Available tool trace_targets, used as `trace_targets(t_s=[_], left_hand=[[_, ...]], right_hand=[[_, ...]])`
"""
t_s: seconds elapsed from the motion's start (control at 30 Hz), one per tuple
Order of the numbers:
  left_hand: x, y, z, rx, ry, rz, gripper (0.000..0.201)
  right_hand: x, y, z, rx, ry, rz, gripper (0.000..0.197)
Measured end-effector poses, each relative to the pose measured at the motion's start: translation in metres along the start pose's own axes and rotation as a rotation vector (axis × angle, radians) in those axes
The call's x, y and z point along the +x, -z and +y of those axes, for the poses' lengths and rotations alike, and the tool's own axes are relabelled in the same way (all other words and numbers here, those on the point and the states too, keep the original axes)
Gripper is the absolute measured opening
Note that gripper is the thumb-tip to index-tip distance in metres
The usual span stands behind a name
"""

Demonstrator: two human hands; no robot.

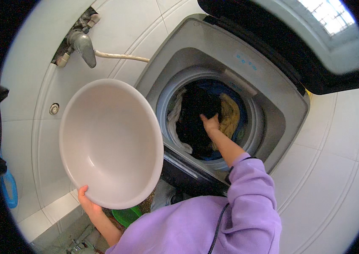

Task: The person hand-washes a black garment in a pink basin, then transfers it to a white basin and loads it into a top-loading washing machine along with other clothes. The person uses both hands to agitate and rinse the garment, then places it into the machine.

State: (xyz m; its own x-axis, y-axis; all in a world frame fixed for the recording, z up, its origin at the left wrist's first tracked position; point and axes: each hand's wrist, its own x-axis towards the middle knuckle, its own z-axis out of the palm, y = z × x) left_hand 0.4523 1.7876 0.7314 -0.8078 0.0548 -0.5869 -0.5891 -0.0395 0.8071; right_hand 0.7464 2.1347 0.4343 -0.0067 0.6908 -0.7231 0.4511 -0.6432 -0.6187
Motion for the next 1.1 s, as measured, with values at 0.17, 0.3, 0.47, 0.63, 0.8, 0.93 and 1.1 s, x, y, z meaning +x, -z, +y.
trace_targets(t_s=[0.17, 0.3, 0.47, 0.63, 0.8, 0.93, 1.1], left_hand=[[0.0, 0.003, -0.001, 0.05, -0.028, 0.025, 0.055], [0.001, 0.008, -0.002, 0.048, 0.002, 0.029, 0.055], [-0.001, 0.01, -0.006, 0.052, -0.009, 0.136, 0.052], [-0.004, 0.011, -0.01, 0.038, -0.01, 0.111, 0.053], [-0.002, 0.016, -0.01, 0.07, 0.014, 0.137, 0.052], [0.009, 0.021, -0.011, 0.019, 0.011, 0.074, 0.054], [0.023, 0.023, -0.013, -0.037, 0.017, -0.042, 0.058]], right_hand=[[0.02, 0.017, 0.009, -1.419, 0.138, -0.678, 0.102], [0.052, 0.043, 0.033, -2.164, 0.333, -0.421, 0.096], [0.122, 0.06, 0.079, -2.386, 0.445, -0.356, 0.076], [0.181, 0.066, 0.127, -2.188, 0.487, -0.426, 0.05], [0.168, 0.065, 0.101, -2.075, 0.64, -0.497, 0.023], [0.102, 0.063, -0.014, -1.856, 0.537, -0.596, 0.029], [-0.014, 0.084, -0.126, -1.584, 0.539, -0.629, 0.039]])
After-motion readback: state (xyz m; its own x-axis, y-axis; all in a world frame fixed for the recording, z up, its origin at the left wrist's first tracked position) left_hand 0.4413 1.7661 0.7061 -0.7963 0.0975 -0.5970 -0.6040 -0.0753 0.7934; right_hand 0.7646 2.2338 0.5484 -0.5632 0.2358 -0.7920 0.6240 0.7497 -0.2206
